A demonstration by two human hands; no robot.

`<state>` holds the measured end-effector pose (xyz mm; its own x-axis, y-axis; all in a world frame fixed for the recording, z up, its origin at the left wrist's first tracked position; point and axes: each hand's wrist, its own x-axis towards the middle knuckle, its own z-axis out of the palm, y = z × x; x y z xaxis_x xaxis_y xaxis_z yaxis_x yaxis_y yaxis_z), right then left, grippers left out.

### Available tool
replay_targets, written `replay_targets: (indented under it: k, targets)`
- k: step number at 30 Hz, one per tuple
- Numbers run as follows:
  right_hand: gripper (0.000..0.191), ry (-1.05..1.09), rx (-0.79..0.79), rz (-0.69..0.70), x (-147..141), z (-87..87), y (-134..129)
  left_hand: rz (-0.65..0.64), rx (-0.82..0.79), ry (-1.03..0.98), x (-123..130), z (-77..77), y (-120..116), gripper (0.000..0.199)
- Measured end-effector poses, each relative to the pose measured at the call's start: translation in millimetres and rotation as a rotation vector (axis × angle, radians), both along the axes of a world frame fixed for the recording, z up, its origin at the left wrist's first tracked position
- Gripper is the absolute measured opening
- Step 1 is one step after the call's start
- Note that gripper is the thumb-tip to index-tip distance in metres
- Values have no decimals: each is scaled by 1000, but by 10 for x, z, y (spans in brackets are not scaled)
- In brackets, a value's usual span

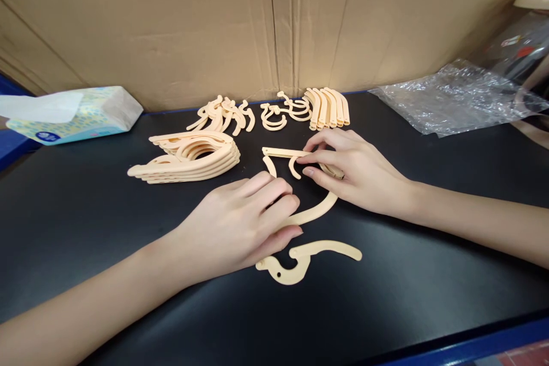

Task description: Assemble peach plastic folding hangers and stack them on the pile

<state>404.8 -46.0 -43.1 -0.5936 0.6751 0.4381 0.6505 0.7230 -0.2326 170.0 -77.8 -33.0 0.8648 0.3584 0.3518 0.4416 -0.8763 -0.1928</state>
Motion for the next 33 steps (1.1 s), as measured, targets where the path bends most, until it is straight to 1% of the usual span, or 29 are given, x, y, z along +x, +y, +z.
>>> replay_targets:
  k: [3,10,16,22,27,29,33]
  targets:
    - [24,-2,0,-17,1,0,0,-29,-19,-6,-4,-1,5,18]
    - [25,-24,9,-55,1,-9,7,-140,-72,-21,-5,32,6,10]
    - [26,-31,12,-95,-7,-22,9,-186,-116,-26,-7,43,1,9]
    - [28,-41,-6,-94,-6,-16,7,-200,-151,-47,3,46,-3,9]
    - [33,-40,-22,-77,7,-18,15,-191,-170,-53,2,57,-17,15]
    - [34,-43,-15,-71,10,-23,19,-196,-209,-76,-3,48,-15,16]
    - [35,-60,-6,-68,11,-30,21,-187,-351,-160,-16,27,-10,18]
